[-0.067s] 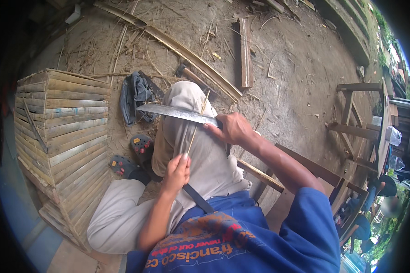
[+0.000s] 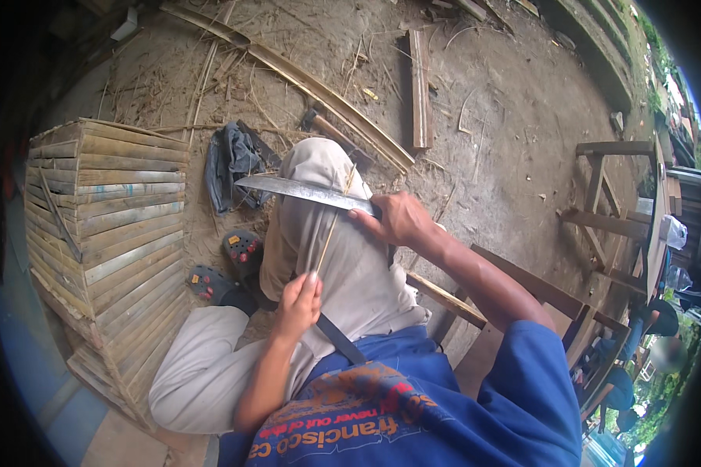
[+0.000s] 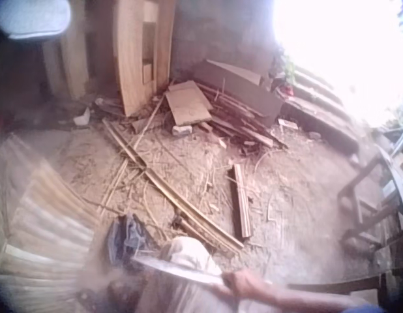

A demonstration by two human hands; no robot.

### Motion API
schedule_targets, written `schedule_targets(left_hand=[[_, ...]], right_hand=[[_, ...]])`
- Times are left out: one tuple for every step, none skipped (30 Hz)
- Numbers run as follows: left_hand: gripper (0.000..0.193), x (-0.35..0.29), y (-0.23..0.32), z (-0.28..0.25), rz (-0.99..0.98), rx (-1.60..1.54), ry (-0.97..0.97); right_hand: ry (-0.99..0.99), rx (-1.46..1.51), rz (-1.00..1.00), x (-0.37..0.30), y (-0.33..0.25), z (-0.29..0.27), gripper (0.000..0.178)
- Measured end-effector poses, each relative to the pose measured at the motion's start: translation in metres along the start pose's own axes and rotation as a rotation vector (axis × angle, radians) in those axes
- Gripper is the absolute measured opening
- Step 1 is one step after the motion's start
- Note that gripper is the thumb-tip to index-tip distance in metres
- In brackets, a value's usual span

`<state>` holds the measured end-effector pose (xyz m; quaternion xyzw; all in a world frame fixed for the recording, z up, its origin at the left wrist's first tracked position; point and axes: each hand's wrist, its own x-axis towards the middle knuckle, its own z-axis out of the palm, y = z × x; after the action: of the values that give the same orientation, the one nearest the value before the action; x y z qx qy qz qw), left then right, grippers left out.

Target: The person sits cross-legged and uses a machete to repeatedly scrape and sharpen thin bamboo sticks held in the left hand. The person rotates the sticks and continues scraping along their length to smooth the surface.

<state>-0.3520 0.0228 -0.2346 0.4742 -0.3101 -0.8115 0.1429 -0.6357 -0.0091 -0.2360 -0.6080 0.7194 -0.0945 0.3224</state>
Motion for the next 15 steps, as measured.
schedule_targets(left_hand=[[0.04, -0.017, -0.006, -0.007, -0.002, 0.069, 0.021], [0.041, -0.038, -0.01, -0.014, 0.032, 0.124, 0.041], [0.041, -0.058, -0.013, -0.02, 0.035, 0.183, 0.046], [0.042, -0.076, -0.013, -0.027, 0.051, 0.243, 0.054], [0.042, -0.092, -0.011, -0.033, 0.009, 0.217, 0.095], [0.042, -0.104, -0.008, -0.038, -0.03, 0.186, 0.137], [0.042, -0.111, -0.006, -0.039, -0.146, 0.158, 0.214], [0.041, -0.105, -0.003, -0.039, -0.037, 0.18, 0.184], [0.041, -0.098, 0.003, -0.038, -0.044, 0.228, 0.206], [0.04, -0.079, 0.008, -0.032, 0.119, 0.374, 0.186], [0.04, -0.058, 0.014, -0.022, 0.227, 0.43, 0.17], [0.039, -0.033, 0.021, -0.013, 0.298, 0.459, 0.18], [0.039, -0.008, 0.03, -0.003, 0.313, 0.494, 0.178], [0.039, 0.016, 0.039, 0.008, 0.351, 0.487, 0.144], [0.037, 0.042, 0.049, 0.021, 0.421, 0.482, 0.124]], right_hand=[[0.002, 0.012, 0.007, 0.0, 0.002, 0.001, 0.06], [0.023, 0.028, 0.017, 0.0, 0.003, 0.002, 0.061], [0.042, 0.045, 0.03, 0.001, 0.005, 0.002, 0.061], [0.061, 0.037, 0.053, 0.002, 0.007, 0.003, 0.062], [0.051, 0.08, 0.052, 0.003, 0.008, 0.003, 0.063], [0.038, 0.096, 0.057, 0.005, 0.009, 0.002, 0.063], [-0.006, 0.086, 0.08, 0.005, 0.008, 0.003, 0.064], [0.015, 0.141, 0.073, 0.008, 0.008, 0.001, 0.066], [0.009, 0.131, 0.042, 0.009, 0.007, -0.001, 0.067], [-0.018, 0.172, 0.033, 0.01, 0.005, -0.004, 0.067], [-0.027, 0.2, 0.041, 0.011, 0.003, -0.007, 0.066], [-0.023, 0.197, 0.037, 0.012, 0.001, -0.01, 0.066], [-0.016, 0.187, 0.034, 0.012, -0.001, -0.013, 0.066], [-0.009, 0.18, 0.019, 0.012, -0.002, -0.017, 0.065], [0.003, 0.167, -0.005, 0.012, -0.002, -0.019, 0.062]])
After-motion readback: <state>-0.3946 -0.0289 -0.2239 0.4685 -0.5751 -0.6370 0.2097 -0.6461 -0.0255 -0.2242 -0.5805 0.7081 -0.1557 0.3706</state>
